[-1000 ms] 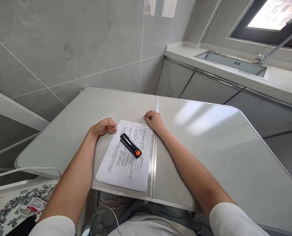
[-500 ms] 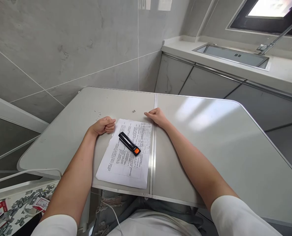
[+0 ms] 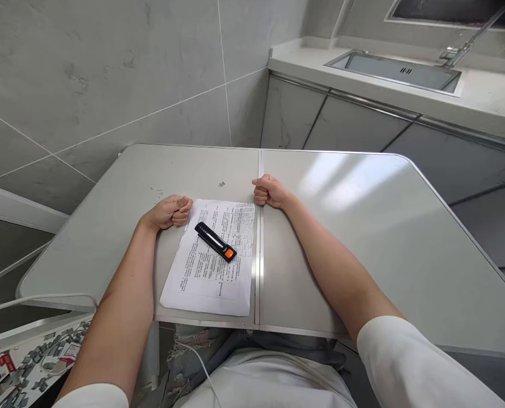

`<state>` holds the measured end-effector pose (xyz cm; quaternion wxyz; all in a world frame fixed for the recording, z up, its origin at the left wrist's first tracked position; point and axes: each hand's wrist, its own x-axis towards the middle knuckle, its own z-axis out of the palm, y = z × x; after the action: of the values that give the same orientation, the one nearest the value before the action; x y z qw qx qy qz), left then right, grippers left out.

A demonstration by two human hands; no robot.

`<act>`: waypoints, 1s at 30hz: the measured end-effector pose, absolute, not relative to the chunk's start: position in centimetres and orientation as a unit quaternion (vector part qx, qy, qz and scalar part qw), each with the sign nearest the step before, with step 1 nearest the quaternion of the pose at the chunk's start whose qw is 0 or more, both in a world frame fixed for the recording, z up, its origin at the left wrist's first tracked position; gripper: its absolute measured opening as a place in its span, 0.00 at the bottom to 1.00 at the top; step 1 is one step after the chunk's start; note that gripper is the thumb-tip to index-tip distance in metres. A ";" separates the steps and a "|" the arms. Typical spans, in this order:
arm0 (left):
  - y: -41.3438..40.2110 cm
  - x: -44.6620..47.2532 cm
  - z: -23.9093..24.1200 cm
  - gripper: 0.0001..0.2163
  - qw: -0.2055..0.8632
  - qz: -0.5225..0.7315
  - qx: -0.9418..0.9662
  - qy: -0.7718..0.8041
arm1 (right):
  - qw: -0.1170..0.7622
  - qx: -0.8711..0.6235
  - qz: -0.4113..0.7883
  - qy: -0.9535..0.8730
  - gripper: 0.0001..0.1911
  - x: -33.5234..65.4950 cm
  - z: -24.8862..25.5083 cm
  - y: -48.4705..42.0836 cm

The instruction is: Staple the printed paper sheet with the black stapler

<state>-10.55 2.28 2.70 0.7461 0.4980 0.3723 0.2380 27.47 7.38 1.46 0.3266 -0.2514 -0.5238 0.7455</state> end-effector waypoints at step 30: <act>1.4 -10.0 2.9 0.12 0.757 0.283 0.486 0.333 | 0.093 -0.144 0.852 -0.495 0.32 28.4 0.3 7.9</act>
<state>-10.01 1.42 2.92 0.7567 0.4861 0.3329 0.2834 28.42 7.91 0.30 0.0931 -0.1442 -0.4953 0.8516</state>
